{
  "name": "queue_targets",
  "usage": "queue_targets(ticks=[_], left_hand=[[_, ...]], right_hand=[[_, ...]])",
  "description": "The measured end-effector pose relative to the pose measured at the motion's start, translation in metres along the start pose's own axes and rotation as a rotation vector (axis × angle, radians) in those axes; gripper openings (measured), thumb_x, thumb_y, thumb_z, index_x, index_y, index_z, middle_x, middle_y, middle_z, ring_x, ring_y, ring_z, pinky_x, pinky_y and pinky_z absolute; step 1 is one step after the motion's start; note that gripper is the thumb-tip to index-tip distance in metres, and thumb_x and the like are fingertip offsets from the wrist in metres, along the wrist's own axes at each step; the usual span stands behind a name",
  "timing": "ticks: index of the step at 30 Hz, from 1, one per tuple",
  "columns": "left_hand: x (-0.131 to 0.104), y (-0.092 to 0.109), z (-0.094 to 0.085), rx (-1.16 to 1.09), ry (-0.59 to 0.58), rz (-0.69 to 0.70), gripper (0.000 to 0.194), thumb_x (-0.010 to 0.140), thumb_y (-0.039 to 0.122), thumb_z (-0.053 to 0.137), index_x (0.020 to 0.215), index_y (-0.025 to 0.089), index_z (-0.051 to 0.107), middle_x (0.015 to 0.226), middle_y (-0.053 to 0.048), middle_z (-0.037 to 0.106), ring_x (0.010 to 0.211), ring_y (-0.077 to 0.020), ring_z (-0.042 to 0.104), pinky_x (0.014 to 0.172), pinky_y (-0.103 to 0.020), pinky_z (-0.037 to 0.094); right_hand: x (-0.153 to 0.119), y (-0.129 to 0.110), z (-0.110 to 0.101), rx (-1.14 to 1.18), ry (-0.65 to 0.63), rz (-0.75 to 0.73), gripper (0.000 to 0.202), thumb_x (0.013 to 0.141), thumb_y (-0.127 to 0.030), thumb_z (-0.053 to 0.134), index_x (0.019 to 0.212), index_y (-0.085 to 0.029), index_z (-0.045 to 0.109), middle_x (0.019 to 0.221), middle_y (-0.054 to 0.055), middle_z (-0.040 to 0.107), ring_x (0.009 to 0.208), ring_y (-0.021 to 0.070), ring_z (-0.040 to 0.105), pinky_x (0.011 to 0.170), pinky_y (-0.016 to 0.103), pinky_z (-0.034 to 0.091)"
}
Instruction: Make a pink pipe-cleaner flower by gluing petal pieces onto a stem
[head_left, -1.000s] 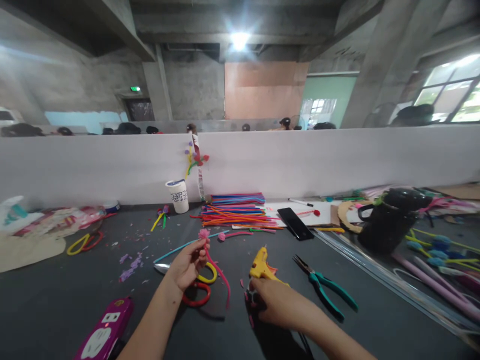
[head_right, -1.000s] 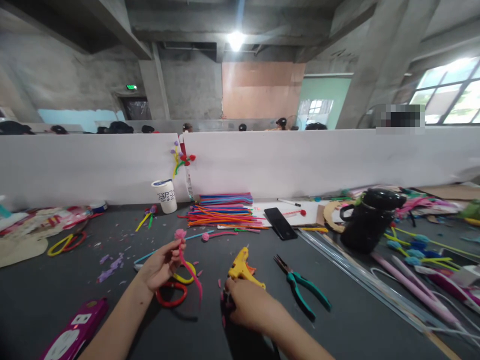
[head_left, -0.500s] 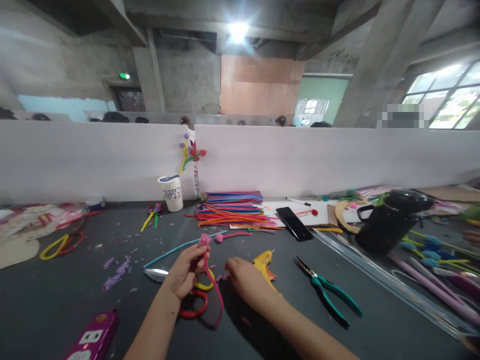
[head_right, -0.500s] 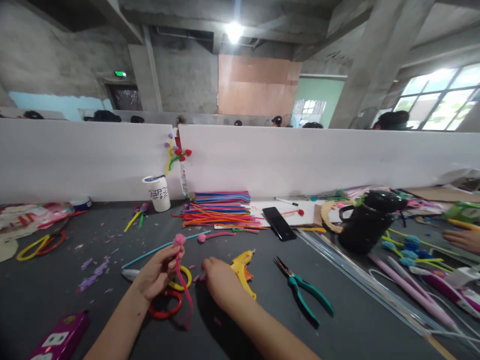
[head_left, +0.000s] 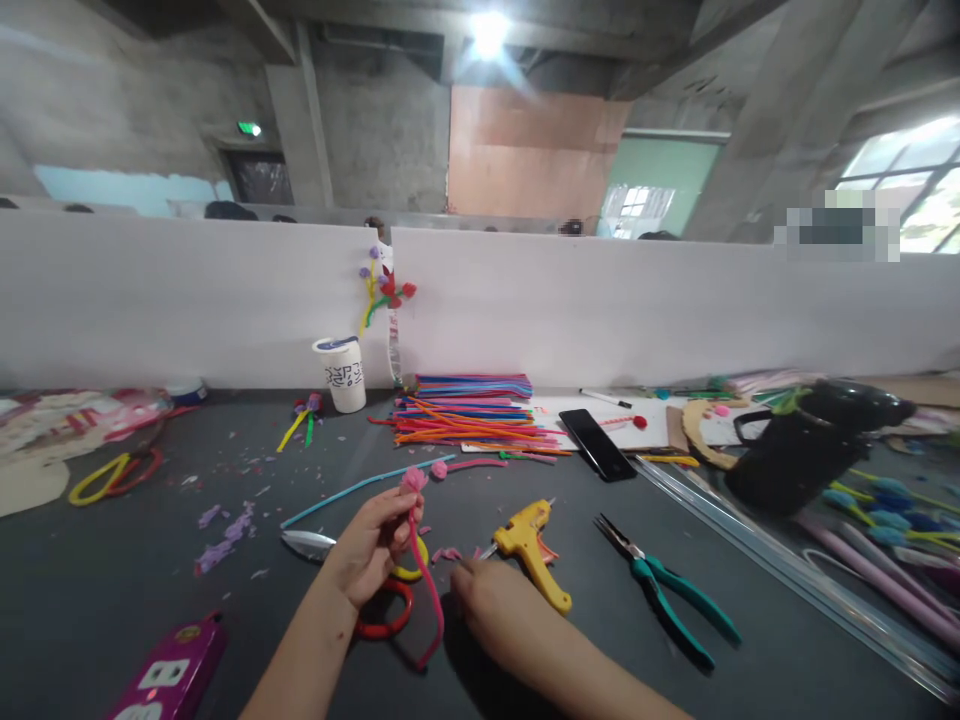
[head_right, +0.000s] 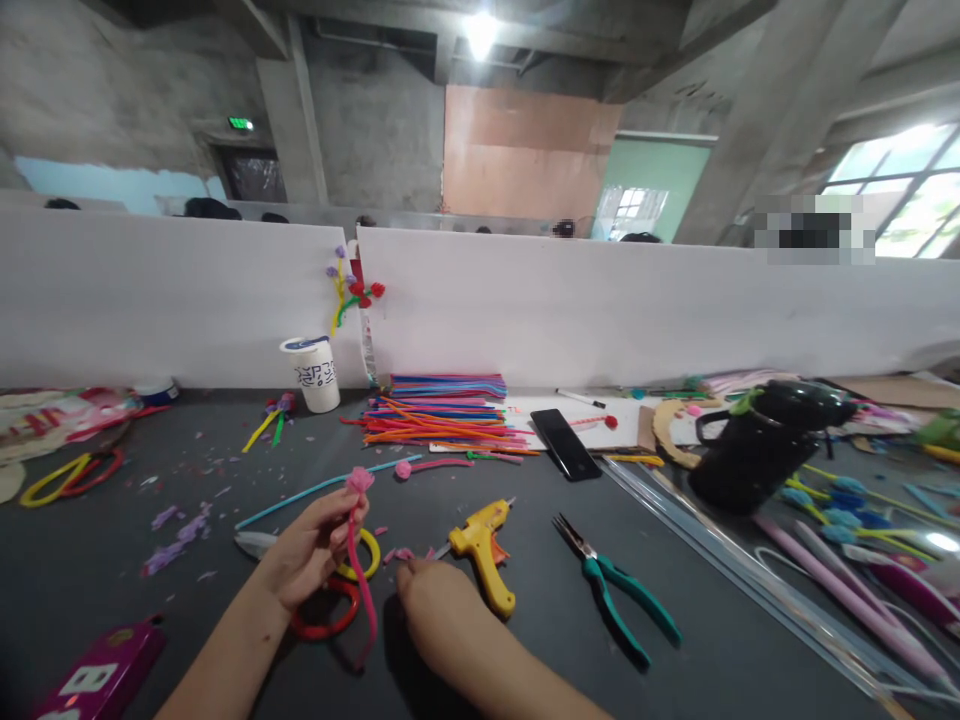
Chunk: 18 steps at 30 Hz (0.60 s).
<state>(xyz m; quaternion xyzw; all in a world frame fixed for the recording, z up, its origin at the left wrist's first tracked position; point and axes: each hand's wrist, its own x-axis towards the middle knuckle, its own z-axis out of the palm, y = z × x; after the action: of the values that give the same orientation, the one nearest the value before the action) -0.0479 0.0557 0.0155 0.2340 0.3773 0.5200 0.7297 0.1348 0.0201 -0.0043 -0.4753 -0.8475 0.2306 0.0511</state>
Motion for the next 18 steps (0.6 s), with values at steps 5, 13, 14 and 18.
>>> queue_targets(ticks=[5, 13, 14, 18], left_hand=[[-0.003, -0.006, 0.010, 0.008, 0.009, 0.024, 0.013, 0.064, 0.011, 0.078, 0.066, 0.009, 0.066, 0.055, 0.002, 0.063, 0.036, 0.0009, 0.047, 0.039, -0.007, 0.041], [-0.016, -0.016, 0.032, 0.038, 0.075, 0.192, 0.026, 0.051, 0.022, 0.086, 0.066, 0.012, 0.067, 0.060, 0.002, 0.066, 0.038, -0.0004, 0.045, 0.035, -0.010, 0.033], [-0.017, -0.015, 0.032, 0.041, 0.092, 0.222, 0.026, 0.051, 0.021, 0.086, 0.065, 0.013, 0.066, 0.059, 0.002, 0.066, 0.037, 0.0000, 0.044, 0.036, -0.010, 0.032], [-0.014, -0.009, 0.029, 0.050, 0.200, 0.352, 0.025, 0.050, 0.020, 0.085, 0.062, 0.014, 0.064, 0.055, 0.003, 0.065, 0.039, -0.0001, 0.042, 0.040, -0.010, 0.034]], right_hand=[[0.018, 0.002, -0.022, 0.339, 0.176, 0.081, 0.023, 0.096, -0.031, 0.047, 0.088, -0.014, 0.060, 0.083, 0.004, 0.066, 0.077, 0.0160, 0.063, 0.072, 0.030, 0.050], [0.006, -0.017, -0.009, 0.878, -0.058, 0.057, 0.061, 0.083, -0.071, 0.027, 0.080, -0.017, 0.054, 0.053, -0.001, 0.057, 0.031, 0.0065, 0.034, 0.033, 0.019, 0.027], [0.005, -0.019, -0.007, 0.906, -0.097, 0.055, 0.064, 0.082, -0.073, 0.024, 0.083, -0.017, 0.055, 0.053, -0.001, 0.058, 0.029, 0.0068, 0.033, 0.032, 0.019, 0.027], [0.003, -0.018, -0.003, 0.907, -0.212, 0.042, 0.064, 0.087, -0.063, 0.016, 0.101, -0.014, 0.056, 0.055, 0.000, 0.059, 0.028, 0.0082, 0.035, 0.032, 0.019, 0.029]])
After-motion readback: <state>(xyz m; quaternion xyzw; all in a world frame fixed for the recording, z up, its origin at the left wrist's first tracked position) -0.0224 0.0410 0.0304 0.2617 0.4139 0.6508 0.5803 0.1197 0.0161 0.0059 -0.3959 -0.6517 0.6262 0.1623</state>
